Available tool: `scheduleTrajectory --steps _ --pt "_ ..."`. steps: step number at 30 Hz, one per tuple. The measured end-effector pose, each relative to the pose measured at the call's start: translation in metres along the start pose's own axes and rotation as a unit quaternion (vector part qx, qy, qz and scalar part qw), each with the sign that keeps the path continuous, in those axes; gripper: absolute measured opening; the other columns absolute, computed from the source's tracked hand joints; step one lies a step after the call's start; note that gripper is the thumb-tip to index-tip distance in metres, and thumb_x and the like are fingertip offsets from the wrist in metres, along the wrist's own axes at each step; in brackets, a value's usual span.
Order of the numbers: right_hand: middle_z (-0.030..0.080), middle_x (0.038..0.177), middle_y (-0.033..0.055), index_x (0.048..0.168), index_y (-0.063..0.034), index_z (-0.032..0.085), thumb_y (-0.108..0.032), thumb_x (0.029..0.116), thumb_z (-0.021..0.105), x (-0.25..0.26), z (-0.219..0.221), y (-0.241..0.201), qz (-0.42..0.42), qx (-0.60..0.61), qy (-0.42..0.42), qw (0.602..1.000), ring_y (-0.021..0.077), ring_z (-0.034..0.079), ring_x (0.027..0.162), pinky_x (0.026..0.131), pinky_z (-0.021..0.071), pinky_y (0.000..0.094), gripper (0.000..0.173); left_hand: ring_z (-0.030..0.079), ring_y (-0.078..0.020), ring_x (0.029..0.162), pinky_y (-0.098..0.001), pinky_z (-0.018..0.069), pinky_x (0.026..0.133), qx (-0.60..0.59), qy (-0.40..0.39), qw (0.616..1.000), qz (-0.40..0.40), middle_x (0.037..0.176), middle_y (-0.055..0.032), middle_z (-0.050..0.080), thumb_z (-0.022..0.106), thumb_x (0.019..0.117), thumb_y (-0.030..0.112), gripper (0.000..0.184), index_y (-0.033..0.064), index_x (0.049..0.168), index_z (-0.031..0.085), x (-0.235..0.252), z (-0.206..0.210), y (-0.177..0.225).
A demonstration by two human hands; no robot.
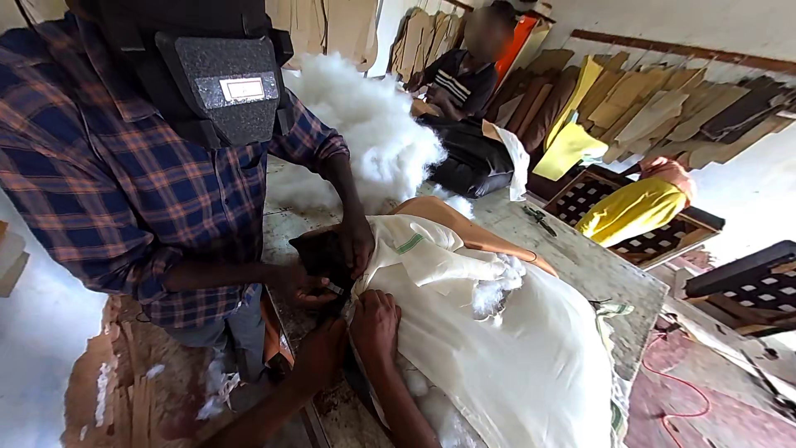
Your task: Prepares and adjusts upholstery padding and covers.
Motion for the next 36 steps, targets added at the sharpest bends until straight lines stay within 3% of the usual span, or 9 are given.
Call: scheduleTrajectory --steps 7,11,21,36 --pt "0.068 0.094 0.0059 0.093 -0.0121 0.070 -0.019 0.0963 0.067 -0.0056 -0.0008 0.0005 0.002 -0.005 -0.004 1.000 0.0277 0.064 0.096 0.079 0.0508 0.0484 0.008 0.070 -0.0172 0.089 -0.0390 0.0606 0.074 0.002 0.013 1.000 0.005 0.105 -0.0023 0.068 0.046 0.1043 0.038 0.031 0.0180 0.111 0.068 -0.0052 0.0036 -0.0033" --pt "0.068 0.096 0.0073 0.094 -0.0108 0.071 -0.019 0.0964 0.067 -0.0051 -0.0009 -0.0006 -0.003 -0.005 -0.005 1.000 0.0291 0.064 0.096 0.081 0.0517 0.0498 0.009 0.071 -0.0214 0.095 -0.0420 0.0608 0.078 -0.001 -0.009 1.000 -0.004 0.115 -0.0061 0.068 0.046 0.1045 0.039 0.035 0.0154 0.118 0.068 -0.0056 0.0031 -0.0031" --pt "0.068 0.093 0.0061 0.092 -0.0117 0.070 -0.021 0.0978 0.066 -0.0023 0.0001 -0.0013 -0.003 0.000 -0.005 1.000 0.0273 0.064 0.094 0.078 0.0508 0.0482 0.011 0.070 -0.0177 0.089 -0.0397 0.0607 0.074 0.001 0.002 1.000 0.002 0.105 -0.0029 0.067 0.045 0.1051 0.039 0.033 0.0171 0.114 0.068 -0.0022 0.0017 -0.0027" --pt "0.067 0.094 0.0049 0.095 -0.0136 0.069 -0.023 0.0989 0.064 -0.0033 0.0000 0.0002 -0.004 0.009 0.000 1.000 0.0264 0.063 0.095 0.078 0.0501 0.0477 0.011 0.069 -0.0165 0.086 -0.0379 0.0599 0.071 -0.002 0.003 1.000 0.009 0.102 -0.0021 0.066 0.044 0.1048 0.039 0.032 0.0175 0.111 0.067 -0.0017 0.0024 -0.0015"
Point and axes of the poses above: each hand's wrist, its own x-axis towards the middle knuckle, its own z-axis out of the palm, y = z × x, the point moved 9 cm from there along x, towards the middle knuckle
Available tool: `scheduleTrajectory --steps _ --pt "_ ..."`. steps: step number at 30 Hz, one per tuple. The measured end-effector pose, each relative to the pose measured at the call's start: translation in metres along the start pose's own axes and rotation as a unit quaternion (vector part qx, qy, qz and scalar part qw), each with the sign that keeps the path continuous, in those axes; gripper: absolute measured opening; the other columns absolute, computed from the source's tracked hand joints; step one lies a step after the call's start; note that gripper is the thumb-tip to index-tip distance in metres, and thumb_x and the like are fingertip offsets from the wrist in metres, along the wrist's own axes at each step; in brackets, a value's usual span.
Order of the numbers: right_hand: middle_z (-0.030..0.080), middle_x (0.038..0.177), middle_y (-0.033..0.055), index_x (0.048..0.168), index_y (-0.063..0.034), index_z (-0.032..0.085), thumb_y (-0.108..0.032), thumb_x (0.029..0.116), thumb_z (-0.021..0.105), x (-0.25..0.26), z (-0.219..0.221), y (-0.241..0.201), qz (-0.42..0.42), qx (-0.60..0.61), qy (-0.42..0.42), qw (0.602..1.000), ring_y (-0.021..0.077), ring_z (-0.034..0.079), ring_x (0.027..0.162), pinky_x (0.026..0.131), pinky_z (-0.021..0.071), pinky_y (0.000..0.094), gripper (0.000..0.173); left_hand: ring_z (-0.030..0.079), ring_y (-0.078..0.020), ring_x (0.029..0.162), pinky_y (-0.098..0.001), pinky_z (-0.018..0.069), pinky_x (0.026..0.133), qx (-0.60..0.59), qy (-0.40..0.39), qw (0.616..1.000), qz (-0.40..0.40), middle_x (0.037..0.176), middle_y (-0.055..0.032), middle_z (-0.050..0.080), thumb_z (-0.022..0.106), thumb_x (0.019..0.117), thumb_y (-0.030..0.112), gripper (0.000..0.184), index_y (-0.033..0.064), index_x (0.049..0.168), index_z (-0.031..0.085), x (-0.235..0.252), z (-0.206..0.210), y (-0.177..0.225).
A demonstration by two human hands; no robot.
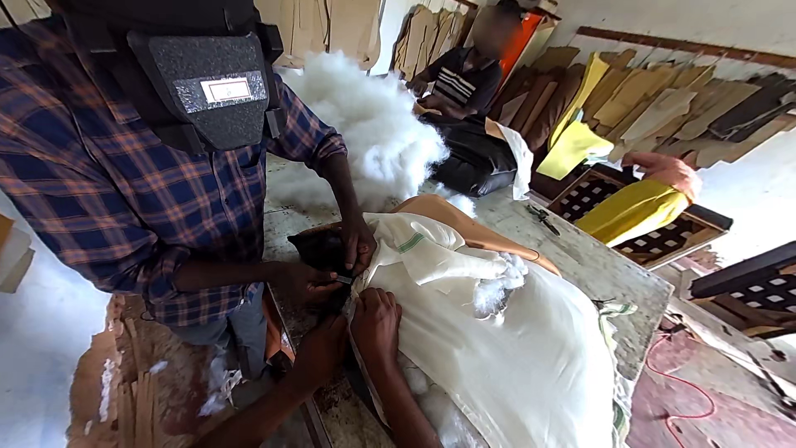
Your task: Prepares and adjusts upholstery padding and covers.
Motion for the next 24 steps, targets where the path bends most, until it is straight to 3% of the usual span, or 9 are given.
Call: scheduleTrajectory --steps 10,15,24 --pt "0.068 0.096 0.0067 0.097 -0.0125 0.070 -0.022 0.0993 0.064 0.0009 -0.0043 -0.0028 0.000 0.009 -0.001 1.000 0.0280 0.064 0.097 0.079 0.0509 0.0489 0.011 0.070 -0.0192 0.094 -0.0419 0.0604 0.078 -0.006 -0.003 1.000 -0.007 0.113 -0.0031 0.068 0.047 0.1042 0.039 0.034 0.0189 0.124 0.067 0.0015 -0.0019 0.0004" --pt "0.068 0.096 0.0065 0.096 -0.0127 0.069 -0.021 0.0985 0.065 -0.0010 -0.0030 -0.0017 -0.006 0.003 0.005 1.000 0.0277 0.064 0.096 0.079 0.0506 0.0486 0.010 0.069 -0.0162 0.089 -0.0382 0.0602 0.074 -0.004 -0.008 1.000 -0.002 0.108 -0.0012 0.066 0.048 0.1041 0.038 0.031 0.0186 0.117 0.068 0.0017 0.0023 -0.0012" --pt "0.067 0.095 0.0058 0.096 -0.0134 0.069 -0.022 0.0993 0.063 -0.0022 -0.0028 -0.0004 -0.004 -0.004 0.008 1.000 0.0278 0.063 0.096 0.078 0.0504 0.0478 0.011 0.069 -0.0151 0.088 -0.0374 0.0603 0.073 -0.005 0.000 1.000 0.001 0.108 -0.0003 0.065 0.046 0.1049 0.039 0.029 0.0197 0.115 0.066 0.0007 0.0023 -0.0020"
Point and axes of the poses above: each hand's wrist, its own x-axis towards the middle knuckle, its own z-axis out of the palm, y = z × x, the point moved 9 cm from there along x, towards the middle knuckle
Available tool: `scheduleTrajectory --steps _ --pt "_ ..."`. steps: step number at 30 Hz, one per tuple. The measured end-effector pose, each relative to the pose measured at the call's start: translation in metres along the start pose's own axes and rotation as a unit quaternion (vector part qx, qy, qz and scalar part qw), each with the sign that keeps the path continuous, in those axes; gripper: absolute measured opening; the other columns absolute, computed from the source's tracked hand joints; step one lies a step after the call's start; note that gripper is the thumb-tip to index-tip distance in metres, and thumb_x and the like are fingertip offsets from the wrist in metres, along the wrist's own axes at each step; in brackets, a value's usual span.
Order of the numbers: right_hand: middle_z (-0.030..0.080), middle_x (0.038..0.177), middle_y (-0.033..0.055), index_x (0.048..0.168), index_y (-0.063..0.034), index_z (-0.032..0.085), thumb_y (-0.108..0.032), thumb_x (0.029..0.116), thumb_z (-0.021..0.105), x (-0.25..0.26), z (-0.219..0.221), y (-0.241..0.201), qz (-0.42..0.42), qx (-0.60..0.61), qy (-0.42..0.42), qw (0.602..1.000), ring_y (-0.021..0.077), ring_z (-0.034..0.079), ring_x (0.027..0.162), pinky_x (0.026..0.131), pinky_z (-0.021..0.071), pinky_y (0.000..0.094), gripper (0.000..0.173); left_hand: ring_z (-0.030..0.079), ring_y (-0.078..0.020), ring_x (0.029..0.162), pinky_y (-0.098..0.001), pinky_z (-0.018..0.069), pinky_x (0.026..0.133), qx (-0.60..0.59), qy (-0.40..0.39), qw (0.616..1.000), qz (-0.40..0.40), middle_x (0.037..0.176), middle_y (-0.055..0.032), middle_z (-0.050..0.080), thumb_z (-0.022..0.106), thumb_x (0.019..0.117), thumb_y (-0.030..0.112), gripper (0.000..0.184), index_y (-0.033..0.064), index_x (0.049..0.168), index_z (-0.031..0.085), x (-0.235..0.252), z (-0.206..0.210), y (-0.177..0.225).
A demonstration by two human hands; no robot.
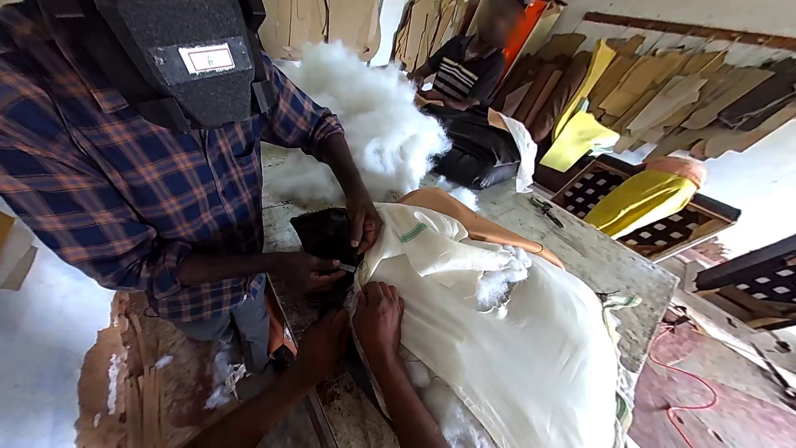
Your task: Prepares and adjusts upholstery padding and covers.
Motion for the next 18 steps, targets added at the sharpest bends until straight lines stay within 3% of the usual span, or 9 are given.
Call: scheduleTrajectory --steps 14,18 --pt "0.067 0.095 0.0077 0.098 -0.0122 0.068 -0.021 0.0995 0.063 -0.0019 -0.0038 -0.0026 -0.014 0.001 0.000 1.000 0.0291 0.064 0.095 0.078 0.0512 0.0497 0.010 0.068 -0.0156 0.084 -0.0381 0.0598 0.068 0.006 0.012 1.000 0.003 0.104 -0.0004 0.065 0.049 0.1040 0.038 0.025 0.0204 0.111 0.065 -0.0012 -0.0042 0.0020" --pt "0.068 0.094 0.0072 0.097 -0.0114 0.069 -0.019 0.0984 0.064 0.0003 -0.0027 -0.0021 -0.011 -0.003 0.008 1.000 0.0287 0.064 0.095 0.078 0.0511 0.0495 0.010 0.069 -0.0166 0.090 -0.0389 0.0604 0.074 -0.003 0.009 1.000 0.004 0.109 -0.0015 0.066 0.048 0.1048 0.039 0.029 0.0200 0.117 0.067 -0.0013 -0.0045 0.0022"
Point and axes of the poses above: each hand's wrist, its own x-axis towards the middle knuckle, its own z-axis out of the palm, y = z × x, the point moved 9 cm from there along x, towards the middle knuckle
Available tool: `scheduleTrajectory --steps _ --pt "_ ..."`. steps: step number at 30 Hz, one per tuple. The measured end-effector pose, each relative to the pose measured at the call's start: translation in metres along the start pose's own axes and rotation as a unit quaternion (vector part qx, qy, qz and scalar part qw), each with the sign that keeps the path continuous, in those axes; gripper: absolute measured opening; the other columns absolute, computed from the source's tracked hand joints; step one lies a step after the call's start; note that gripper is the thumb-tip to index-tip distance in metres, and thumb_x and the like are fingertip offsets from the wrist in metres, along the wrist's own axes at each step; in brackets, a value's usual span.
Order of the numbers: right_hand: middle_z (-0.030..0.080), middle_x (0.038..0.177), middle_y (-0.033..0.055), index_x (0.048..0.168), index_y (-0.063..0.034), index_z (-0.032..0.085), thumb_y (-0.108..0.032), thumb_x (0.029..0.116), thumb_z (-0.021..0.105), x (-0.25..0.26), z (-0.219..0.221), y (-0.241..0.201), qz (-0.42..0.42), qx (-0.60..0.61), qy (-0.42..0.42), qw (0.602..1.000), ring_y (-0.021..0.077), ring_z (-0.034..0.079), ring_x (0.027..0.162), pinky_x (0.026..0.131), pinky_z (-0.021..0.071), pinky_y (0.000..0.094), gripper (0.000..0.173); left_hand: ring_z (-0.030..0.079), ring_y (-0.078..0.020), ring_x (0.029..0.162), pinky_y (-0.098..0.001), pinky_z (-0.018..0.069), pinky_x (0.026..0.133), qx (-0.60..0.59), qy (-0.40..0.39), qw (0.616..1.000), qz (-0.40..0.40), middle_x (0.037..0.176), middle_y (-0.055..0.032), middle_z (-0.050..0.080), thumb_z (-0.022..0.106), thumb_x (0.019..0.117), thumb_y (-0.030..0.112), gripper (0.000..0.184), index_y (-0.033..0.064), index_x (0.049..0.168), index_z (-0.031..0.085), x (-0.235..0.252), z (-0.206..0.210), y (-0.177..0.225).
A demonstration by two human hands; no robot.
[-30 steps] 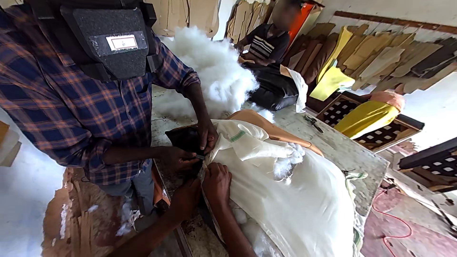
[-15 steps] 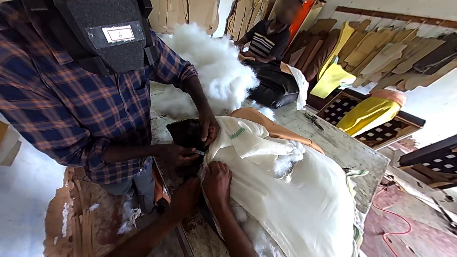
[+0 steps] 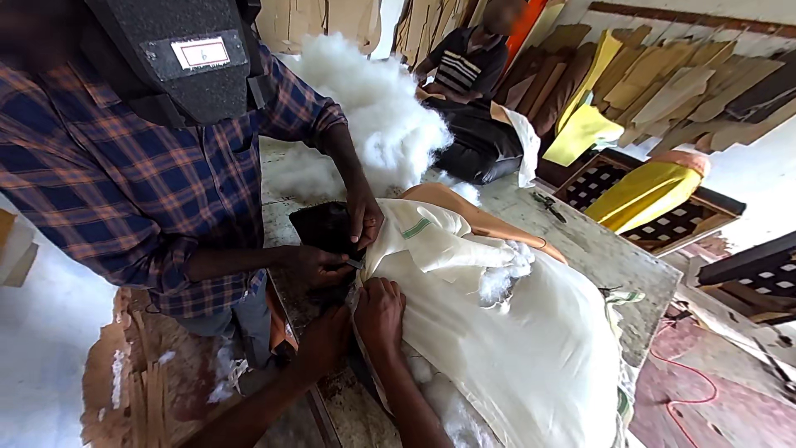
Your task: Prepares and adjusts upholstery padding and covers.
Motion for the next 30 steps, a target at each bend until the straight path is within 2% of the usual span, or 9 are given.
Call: scheduleTrajectory --steps 7,11,30 --pt "0.068 0.093 0.0069 0.095 -0.0115 0.070 -0.019 0.0982 0.064 0.0014 0.0003 0.0020 0.004 0.001 0.005 1.000 0.0285 0.064 0.095 0.079 0.0509 0.0489 0.010 0.069 -0.0162 0.086 -0.0385 0.0601 0.069 0.006 0.006 1.000 0.005 0.105 -0.0015 0.065 0.048 0.1048 0.038 0.028 0.0194 0.116 0.066 -0.0002 -0.0022 0.0025" --pt "0.068 0.095 0.0068 0.097 -0.0122 0.069 -0.020 0.0989 0.064 0.0010 0.0012 0.0020 0.005 0.002 -0.003 1.000 0.0286 0.064 0.097 0.080 0.0508 0.0490 0.010 0.067 -0.0151 0.081 -0.0365 0.0593 0.066 0.001 0.013 1.000 0.012 0.101 -0.0014 0.062 0.051 0.1040 0.035 0.023 0.0186 0.111 0.065 -0.0003 -0.0055 0.0055" --pt "0.067 0.095 0.0074 0.097 -0.0115 0.069 -0.019 0.0987 0.063 -0.0005 0.0012 0.0025 -0.002 0.013 0.002 1.000 0.0298 0.064 0.096 0.079 0.0509 0.0500 0.010 0.068 -0.0157 0.081 -0.0388 0.0601 0.066 -0.008 0.011 1.000 0.007 0.104 -0.0011 0.064 0.052 0.1037 0.036 0.023 0.0192 0.111 0.065 -0.0018 -0.0058 0.0049"
Point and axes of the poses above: each hand's wrist, its own x-axis towards the middle knuckle, its own z-axis out of the palm, y = z × x, the point moved 9 cm from there along x, towards the middle knuckle
